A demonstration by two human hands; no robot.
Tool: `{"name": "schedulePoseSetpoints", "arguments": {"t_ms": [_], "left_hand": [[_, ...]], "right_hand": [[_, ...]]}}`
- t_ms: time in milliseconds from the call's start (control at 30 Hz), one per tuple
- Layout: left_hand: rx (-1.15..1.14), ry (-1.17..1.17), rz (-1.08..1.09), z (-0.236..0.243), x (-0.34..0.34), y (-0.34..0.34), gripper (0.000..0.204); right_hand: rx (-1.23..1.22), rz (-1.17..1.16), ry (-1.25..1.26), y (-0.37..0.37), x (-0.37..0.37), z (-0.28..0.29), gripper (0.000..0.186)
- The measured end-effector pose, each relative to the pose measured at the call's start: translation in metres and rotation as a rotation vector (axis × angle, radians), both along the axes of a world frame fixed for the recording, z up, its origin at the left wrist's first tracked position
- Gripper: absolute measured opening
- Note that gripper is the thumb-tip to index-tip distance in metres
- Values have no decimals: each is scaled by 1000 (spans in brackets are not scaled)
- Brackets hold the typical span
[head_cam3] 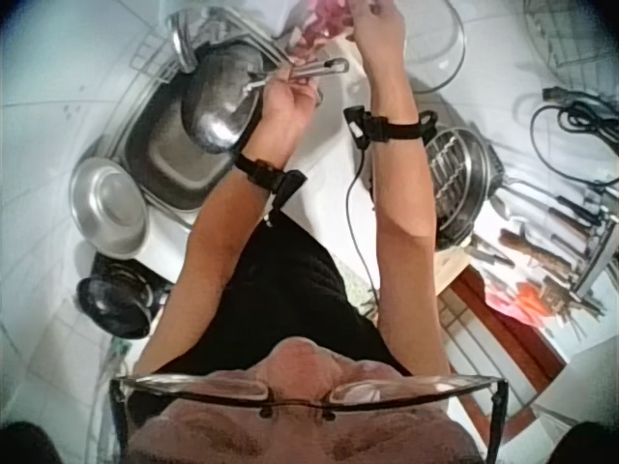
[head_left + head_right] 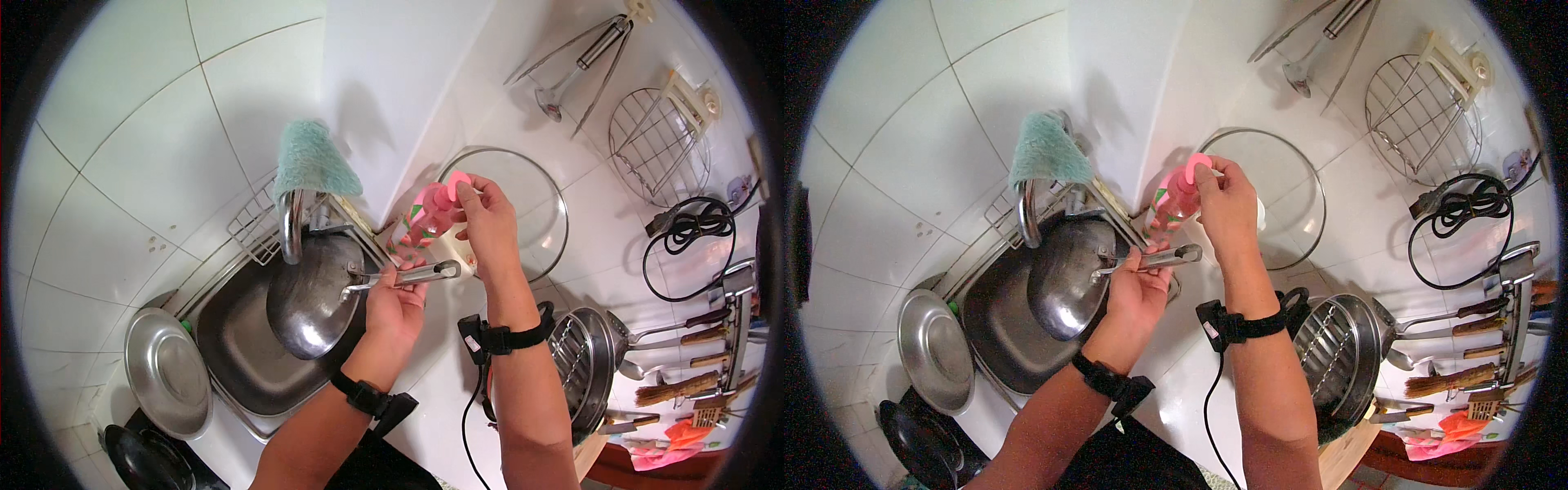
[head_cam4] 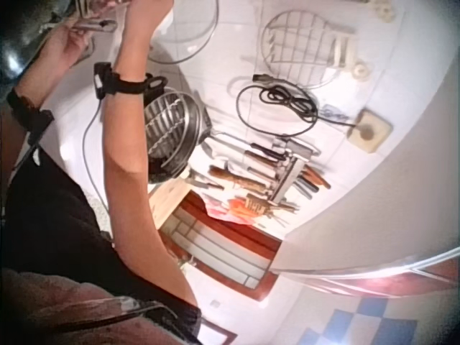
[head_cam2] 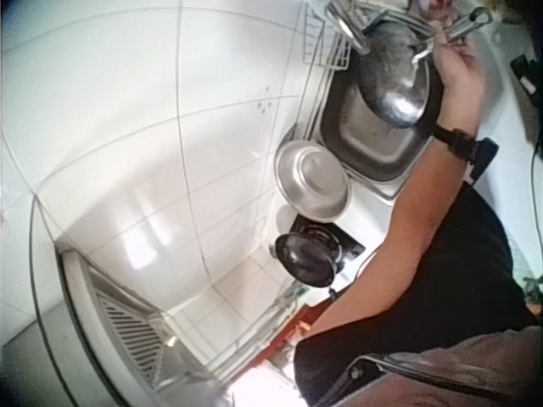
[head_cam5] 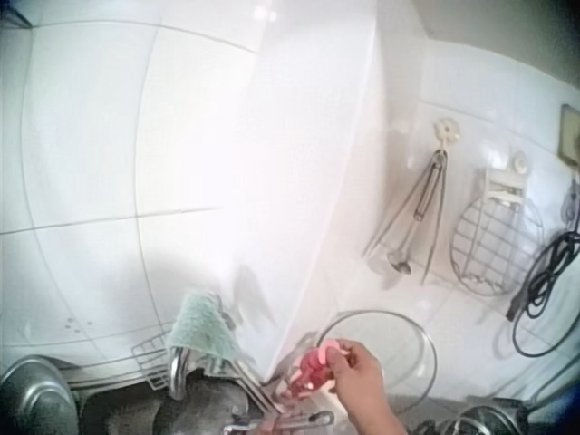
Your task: Washing a stainless steel pan in a kitchen sink using a scrub pad.
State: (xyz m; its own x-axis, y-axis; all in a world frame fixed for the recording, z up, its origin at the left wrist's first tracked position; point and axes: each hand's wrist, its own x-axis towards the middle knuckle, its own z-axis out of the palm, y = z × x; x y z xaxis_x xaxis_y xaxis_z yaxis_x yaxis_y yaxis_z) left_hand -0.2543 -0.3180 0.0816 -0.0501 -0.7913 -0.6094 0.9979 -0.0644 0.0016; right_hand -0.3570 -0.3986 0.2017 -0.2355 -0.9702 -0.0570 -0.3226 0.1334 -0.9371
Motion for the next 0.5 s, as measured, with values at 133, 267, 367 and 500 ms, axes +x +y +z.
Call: {"name": "schedulePoseSetpoints", "arguments": {"t_ms": [133, 267, 367, 500], "left_hand": [[21, 24, -19, 4, 0, -1, 27], [74, 4, -22, 9, 7, 15, 17], [68, -72, -129, 13, 21, 47, 25], [47, -41, -170, 42, 38, 84, 23]], "right_hand": [[22, -3, -20, -2, 0, -2, 36], [28, 7, -37, -2, -1, -4, 35], [21, 14, -64, -1, 2, -1, 33], [39, 14, -82, -2, -2, -2, 33]]}}
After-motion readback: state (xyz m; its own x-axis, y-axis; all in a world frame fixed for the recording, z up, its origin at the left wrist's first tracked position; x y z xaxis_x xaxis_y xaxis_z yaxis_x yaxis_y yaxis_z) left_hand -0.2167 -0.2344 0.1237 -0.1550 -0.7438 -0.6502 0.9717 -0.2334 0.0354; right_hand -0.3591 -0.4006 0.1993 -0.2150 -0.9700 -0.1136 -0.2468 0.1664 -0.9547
